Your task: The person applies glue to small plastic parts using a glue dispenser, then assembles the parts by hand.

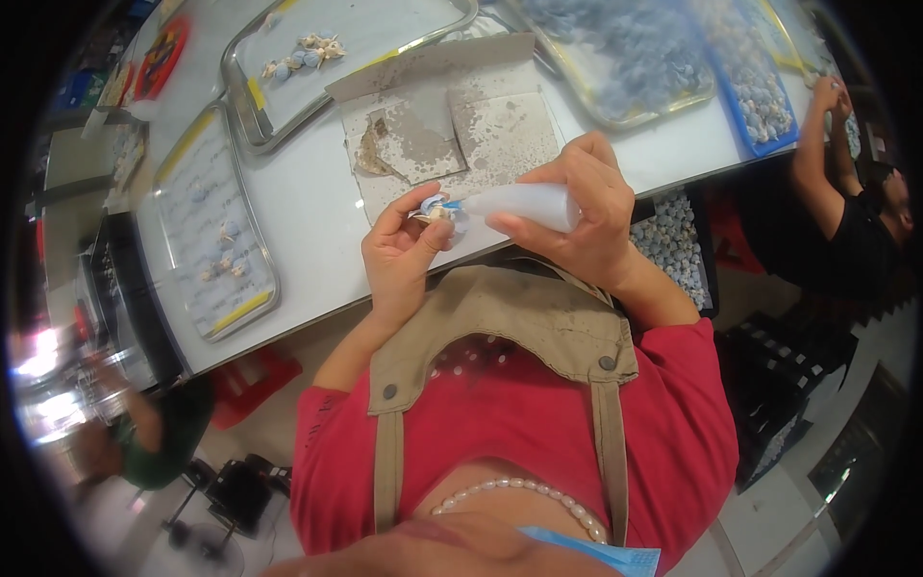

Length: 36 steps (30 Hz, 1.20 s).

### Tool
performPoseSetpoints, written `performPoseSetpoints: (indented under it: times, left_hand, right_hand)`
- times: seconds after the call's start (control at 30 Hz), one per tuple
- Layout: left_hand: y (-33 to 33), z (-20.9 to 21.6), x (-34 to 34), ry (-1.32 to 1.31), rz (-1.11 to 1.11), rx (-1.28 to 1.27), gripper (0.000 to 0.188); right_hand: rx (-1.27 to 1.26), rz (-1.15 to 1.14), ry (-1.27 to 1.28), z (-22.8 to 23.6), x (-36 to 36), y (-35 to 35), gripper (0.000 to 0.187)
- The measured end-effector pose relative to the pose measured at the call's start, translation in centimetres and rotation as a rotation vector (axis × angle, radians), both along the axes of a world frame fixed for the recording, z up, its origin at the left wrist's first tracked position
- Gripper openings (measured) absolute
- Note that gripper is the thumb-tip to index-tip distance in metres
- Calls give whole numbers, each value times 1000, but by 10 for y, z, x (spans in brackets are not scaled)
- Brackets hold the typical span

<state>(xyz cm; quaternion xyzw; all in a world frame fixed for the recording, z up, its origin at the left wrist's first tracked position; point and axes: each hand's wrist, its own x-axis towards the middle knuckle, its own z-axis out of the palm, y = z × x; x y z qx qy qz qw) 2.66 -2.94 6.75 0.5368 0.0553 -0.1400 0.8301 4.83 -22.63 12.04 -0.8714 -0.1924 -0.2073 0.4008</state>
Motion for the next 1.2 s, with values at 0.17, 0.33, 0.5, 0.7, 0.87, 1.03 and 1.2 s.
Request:
performPoseSetpoints:
  times: [0.17,0.33,0.5,0.7,0.87,1.03,1.2]
  left_hand:
    - [0,2,1,28,-11,-13,38]
    - [-2,1,1,47,13,-53,36]
    - [-2,2,1,55,14,-50,36]
    - [-1,1,1,56,9,-40,35]
    - [2,0,2,63,23,-67,36]
    - [3,1,4,-41,29,-103,34]
    - [5,4,8,-176,57,-162,33]
  right_hand:
    - [46,-9,23,-2,-1,-5,29]
    - [71,-28,28,-3,-3,-8,29]
    - [43,-25,18,-2,-2,-7,29]
    - [45,-24,26,-4,0,-4,29]
    - [102,3,55,-12,1,-10,30]
    - [351,-190,243,-60,27,-4,27]
    - [98,-274,298,-75,44,-3,25]
